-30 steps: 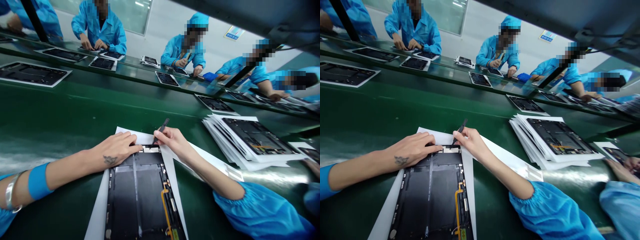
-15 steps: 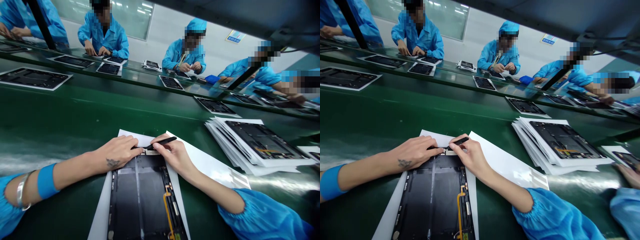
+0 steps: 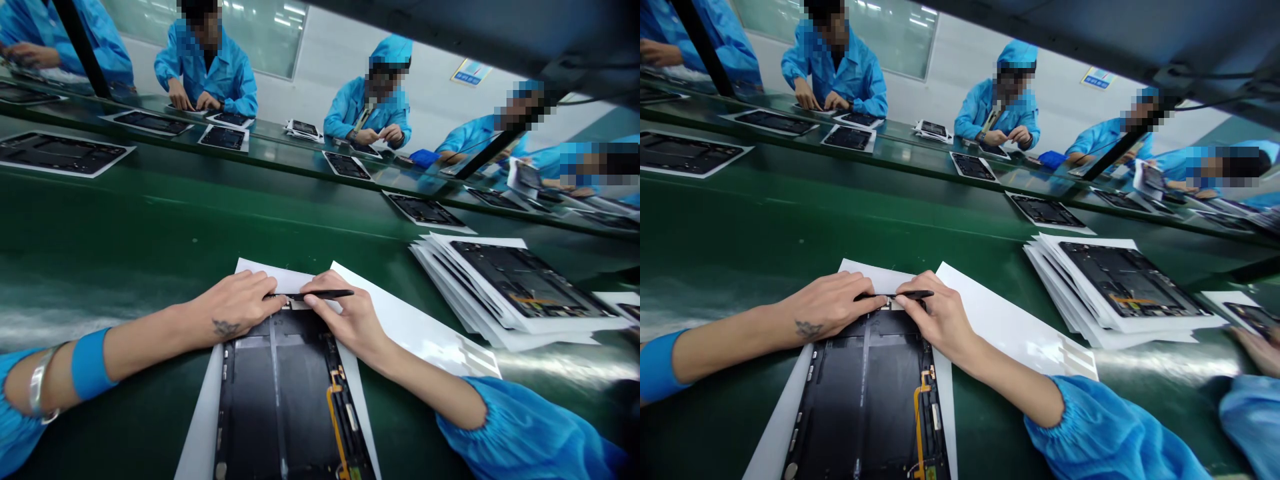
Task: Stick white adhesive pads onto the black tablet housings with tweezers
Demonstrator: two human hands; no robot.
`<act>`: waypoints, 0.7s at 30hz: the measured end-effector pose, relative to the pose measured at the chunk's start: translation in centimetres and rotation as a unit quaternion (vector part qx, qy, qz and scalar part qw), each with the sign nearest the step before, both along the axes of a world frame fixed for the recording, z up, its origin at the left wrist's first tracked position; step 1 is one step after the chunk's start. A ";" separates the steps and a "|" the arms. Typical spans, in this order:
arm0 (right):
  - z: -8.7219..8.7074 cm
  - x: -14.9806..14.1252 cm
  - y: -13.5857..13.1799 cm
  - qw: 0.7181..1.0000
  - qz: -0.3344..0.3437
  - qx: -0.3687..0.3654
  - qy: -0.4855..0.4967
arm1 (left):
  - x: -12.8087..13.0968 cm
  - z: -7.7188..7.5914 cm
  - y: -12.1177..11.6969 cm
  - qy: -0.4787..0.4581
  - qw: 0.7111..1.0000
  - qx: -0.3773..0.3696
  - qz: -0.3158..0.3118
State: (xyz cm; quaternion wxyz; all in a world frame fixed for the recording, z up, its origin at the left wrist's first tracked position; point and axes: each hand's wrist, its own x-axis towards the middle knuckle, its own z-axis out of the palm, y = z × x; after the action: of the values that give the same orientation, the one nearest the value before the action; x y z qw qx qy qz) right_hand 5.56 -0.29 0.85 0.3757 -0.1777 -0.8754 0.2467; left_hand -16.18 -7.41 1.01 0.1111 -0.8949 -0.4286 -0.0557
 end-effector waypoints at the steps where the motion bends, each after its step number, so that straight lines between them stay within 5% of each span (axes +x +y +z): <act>1: 0.1 0.0 0.0 1.000 0.010 -0.002 -0.003 | 0.0 0.1 0.0 0.004 1.000 -0.005 -0.004; 5: 0.5 0.6 0.3 0.996 0.009 -0.092 -0.020 | 0.1 0.0 0.0 -0.015 0.999 -0.021 -0.038; 12: 0.3 2.8 1.2 0.928 -0.179 -0.327 0.022 | -0.1 -0.5 -0.1 -0.039 0.998 0.014 -0.044; 21: -0.1 3.0 1.2 0.901 -0.183 -0.391 0.036 | -0.3 -0.8 -0.2 -0.029 0.999 0.016 -0.038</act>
State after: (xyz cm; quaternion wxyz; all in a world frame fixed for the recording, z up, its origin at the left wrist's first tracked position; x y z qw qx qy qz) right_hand 8.56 0.95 0.73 0.3463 -0.4582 -0.6466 0.5020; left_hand -16.51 -7.58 0.21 0.1108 -0.9066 -0.3963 -0.0931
